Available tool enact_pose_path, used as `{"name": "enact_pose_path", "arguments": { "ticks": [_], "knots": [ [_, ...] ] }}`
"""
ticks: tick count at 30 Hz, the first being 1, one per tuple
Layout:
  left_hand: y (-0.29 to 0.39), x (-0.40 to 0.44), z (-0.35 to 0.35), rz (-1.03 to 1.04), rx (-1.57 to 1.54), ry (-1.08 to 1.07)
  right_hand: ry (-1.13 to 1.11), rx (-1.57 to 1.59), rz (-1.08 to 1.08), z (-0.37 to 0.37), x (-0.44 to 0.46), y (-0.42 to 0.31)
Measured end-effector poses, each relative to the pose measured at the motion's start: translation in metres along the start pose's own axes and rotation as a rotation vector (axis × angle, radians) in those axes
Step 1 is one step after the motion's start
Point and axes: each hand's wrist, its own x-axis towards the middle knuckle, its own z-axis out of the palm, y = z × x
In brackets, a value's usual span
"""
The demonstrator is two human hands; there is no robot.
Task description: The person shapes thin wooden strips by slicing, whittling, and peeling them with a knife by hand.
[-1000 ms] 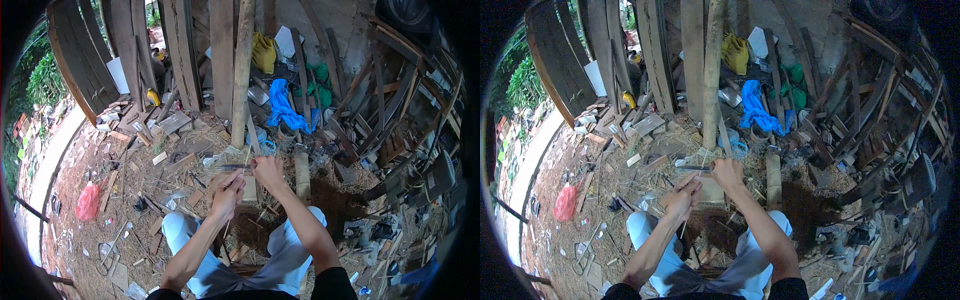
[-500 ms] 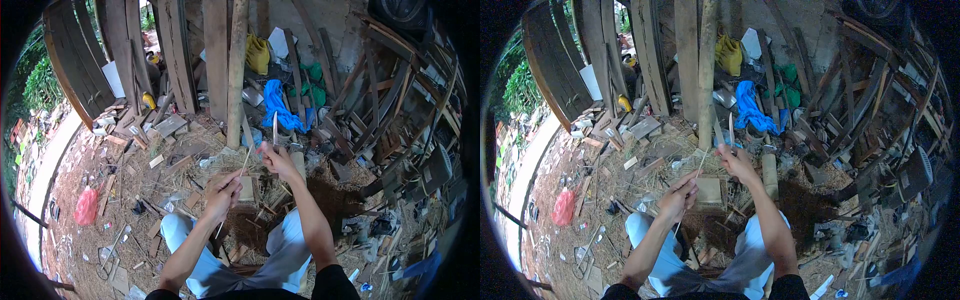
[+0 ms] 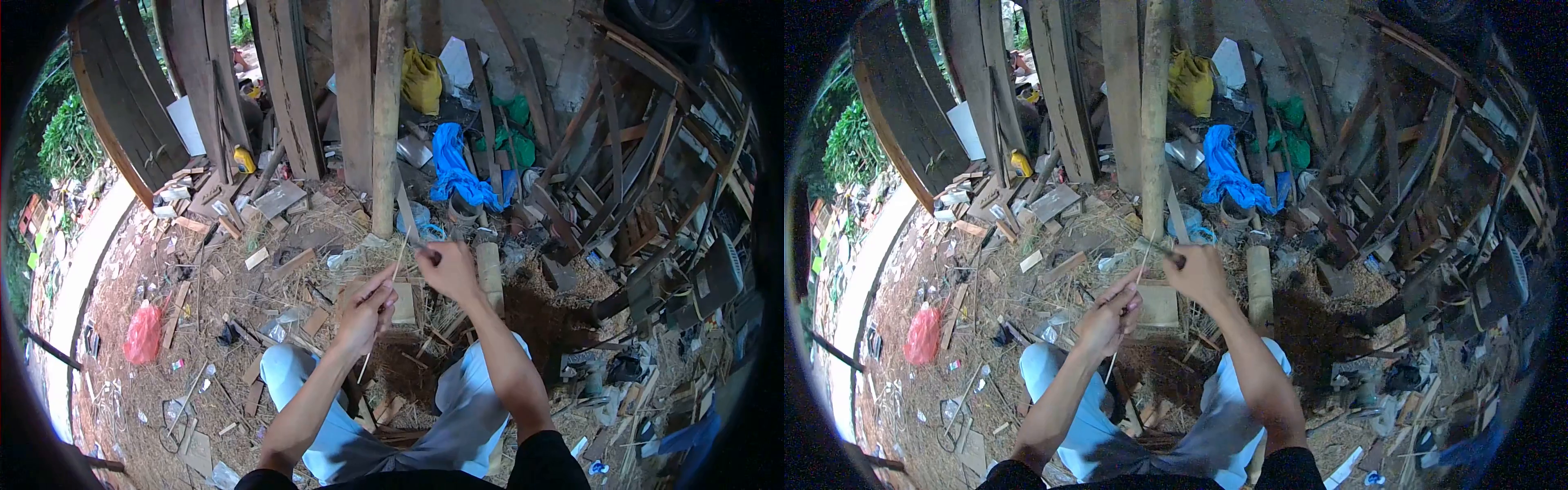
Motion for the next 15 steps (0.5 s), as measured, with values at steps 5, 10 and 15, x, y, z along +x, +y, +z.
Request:
{"name": "enact_pose_path", "arguments": {
  "ticks": [5,10,15],
  "knots": [
    [-0.006,0.001,0.010,-0.001,0.053,0.017,0.005,-0.500,-0.083,0.014,-0.004,-0.010],
    [-0.004,0.003,0.007,0.008,0.069,0.034,0.119,-0.583,0.041,0.013,0.021,0.025],
    [-0.002,0.005,0.008,-0.010,0.090,0.095,0.138,-0.641,0.090,0.021,0.020,0.029]
  ]
}}
